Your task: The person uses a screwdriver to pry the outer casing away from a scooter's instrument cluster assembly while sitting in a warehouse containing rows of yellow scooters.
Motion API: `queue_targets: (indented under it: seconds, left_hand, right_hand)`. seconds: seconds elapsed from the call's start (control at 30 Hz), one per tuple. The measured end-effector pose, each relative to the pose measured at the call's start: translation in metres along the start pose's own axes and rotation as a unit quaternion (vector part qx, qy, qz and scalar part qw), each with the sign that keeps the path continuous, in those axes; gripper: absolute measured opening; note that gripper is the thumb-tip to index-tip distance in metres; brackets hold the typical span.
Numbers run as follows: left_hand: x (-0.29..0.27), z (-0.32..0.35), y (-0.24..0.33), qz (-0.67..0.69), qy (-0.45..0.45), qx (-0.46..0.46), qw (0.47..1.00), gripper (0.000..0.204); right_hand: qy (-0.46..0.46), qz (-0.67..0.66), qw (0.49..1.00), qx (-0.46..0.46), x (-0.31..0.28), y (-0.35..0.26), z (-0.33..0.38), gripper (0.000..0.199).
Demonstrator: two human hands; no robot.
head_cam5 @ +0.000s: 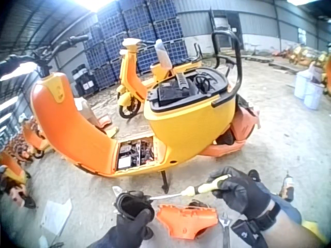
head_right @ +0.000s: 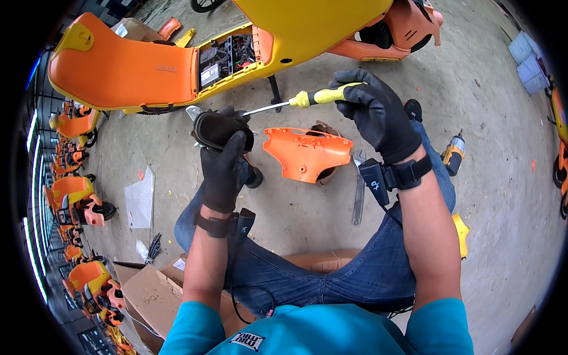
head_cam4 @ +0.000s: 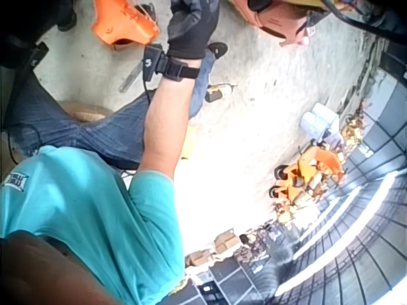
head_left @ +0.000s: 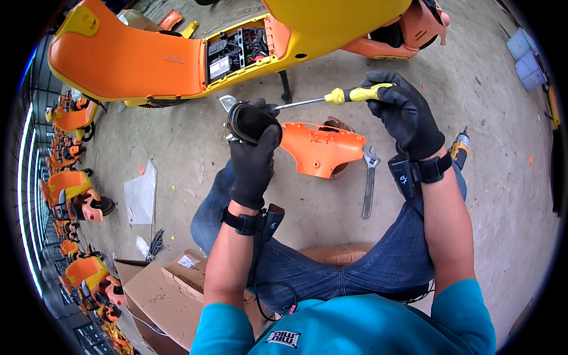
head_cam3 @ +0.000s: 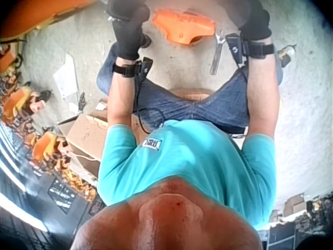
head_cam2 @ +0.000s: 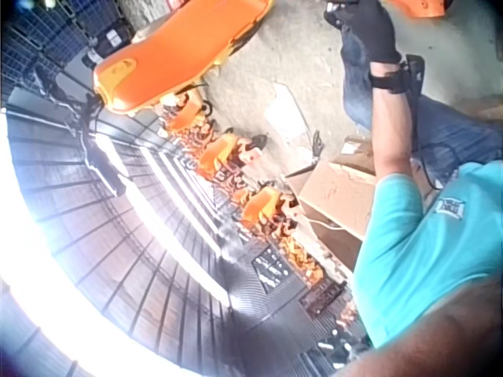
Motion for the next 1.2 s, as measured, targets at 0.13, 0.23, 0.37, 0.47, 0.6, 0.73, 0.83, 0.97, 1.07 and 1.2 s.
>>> queue_targets:
  seconds: [0.13, 0.23, 0.37, 0.47, 0.6, 0.73, 0.83, 0.97, 1.07, 1.2]
  left_hand:
    - [0.002, 0.000, -0.004, 0.029, -0.021, -0.040, 0.999, 0.057]
    - [0.006, 0.000, -0.005, 0.016, -0.037, -0.029, 0.999, 0.057]
    - [0.020, 0.008, -0.005, -0.018, -0.077, -0.023, 0.997, 0.052]
    - [0.033, 0.017, -0.006, -0.049, -0.122, -0.022, 0.991, 0.045]
    - [0.044, 0.024, -0.004, -0.095, -0.153, 0.007, 0.984, 0.041]
    - [0.045, 0.028, -0.009, -0.116, -0.154, 0.007, 0.981, 0.040]
    - [0.043, 0.030, -0.011, -0.146, -0.161, 0.017, 0.976, 0.042]
    - [0.046, 0.032, -0.014, -0.201, -0.186, 0.053, 0.960, 0.046]
    - [0.049, 0.035, -0.009, -0.239, -0.213, 0.069, 0.945, 0.051]
    - [0.048, 0.035, -0.008, -0.258, -0.228, 0.043, 0.938, 0.052]
  right_hand:
    - [0.049, -0.005, 0.998, -0.028, -0.019, -0.006, -0.008, 0.027]
    - [0.102, 0.290, 0.898, -0.315, -0.008, -0.050, 0.013, 0.027]
    - [0.024, 0.087, 0.989, -0.120, 0.005, -0.020, 0.001, 0.018]
    - [-0.002, 0.207, 0.976, -0.071, 0.044, 0.006, 0.012, 0.020]
    - [-0.055, 0.249, 0.966, -0.048, 0.075, 0.039, 0.022, 0.018]
    - [-0.059, 0.282, 0.957, -0.015, 0.077, 0.062, 0.021, 0.020]
    - [-0.091, 0.317, 0.941, -0.080, 0.081, 0.053, 0.020, 0.020]
    - [-0.139, 0.354, 0.904, -0.194, 0.082, 0.047, 0.024, 0.019]
    - [-0.146, 0.348, 0.916, -0.137, 0.076, 0.052, 0.025, 0.021]
    - [-0.168, 0.367, 0.902, -0.154, 0.079, 0.053, 0.028, 0.020]
Point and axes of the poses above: each hand's wrist, its own z-axis away from the middle knuckle, its own x-axis out of the palm, y = z × x, the point moved 10 cm from there along -z, towards the middle knuckle, and after that the axes turned 15 degrees about y, right-handed, at the moved point
